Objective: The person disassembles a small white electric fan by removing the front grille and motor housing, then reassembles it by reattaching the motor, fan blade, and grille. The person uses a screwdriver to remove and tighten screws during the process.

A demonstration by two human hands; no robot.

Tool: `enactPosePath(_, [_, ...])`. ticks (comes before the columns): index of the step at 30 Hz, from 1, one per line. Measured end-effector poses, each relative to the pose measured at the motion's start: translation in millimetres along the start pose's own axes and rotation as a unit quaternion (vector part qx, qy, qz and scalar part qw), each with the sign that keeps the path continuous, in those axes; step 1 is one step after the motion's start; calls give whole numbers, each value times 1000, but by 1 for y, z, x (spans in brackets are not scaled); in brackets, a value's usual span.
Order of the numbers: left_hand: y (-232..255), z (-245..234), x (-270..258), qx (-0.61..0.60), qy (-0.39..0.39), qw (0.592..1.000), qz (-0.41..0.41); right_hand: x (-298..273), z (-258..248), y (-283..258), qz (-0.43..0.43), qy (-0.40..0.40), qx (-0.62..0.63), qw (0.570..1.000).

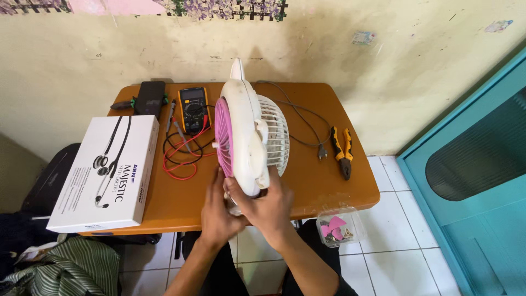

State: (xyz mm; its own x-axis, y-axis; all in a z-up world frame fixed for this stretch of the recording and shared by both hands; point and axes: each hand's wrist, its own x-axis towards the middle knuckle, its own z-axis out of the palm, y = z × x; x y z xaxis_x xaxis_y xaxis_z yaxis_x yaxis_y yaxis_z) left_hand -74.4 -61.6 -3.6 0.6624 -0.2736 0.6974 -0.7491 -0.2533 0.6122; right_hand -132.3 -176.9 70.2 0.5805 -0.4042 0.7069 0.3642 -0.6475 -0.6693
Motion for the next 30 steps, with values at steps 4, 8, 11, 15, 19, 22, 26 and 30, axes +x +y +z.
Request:
enactPosePath(4, [-34, 0, 7, -31, 6, 998, -54, -4, 2, 0, 21, -83, -81, 993])
enactPosePath(8, [-78, -2, 6, -191, -55, 965, -169, -15, 6, 13, -33, -166, -46, 985])
enactPosePath(11, [-106, -3, 11, -238, -69, 965, -89, -18, 7, 30, -14, -180, -46, 982])
enactPosePath(15, [-121, -7, 24, -298, -84, 940, -145, -17, -10, 57, 17, -157, 17, 987])
enactPosePath(19, [-113, -15, 29, -291, -82, 940, -158, -6, -56, 81, 178, -10, 77, 981])
enactPosePath(22, [-91, -19, 24, -290, -53, 934, -201, 9, -97, 96, 198, 85, 103, 971])
enactPosePath(26, [-61, -14, 20, -43, 60, 996, -57, 3, -114, 110, 190, 117, 133, 966])
enactPosePath(30, [-48, -16, 14, -35, 68, 993, -93, -36, -85, 107, 112, -61, 49, 991])
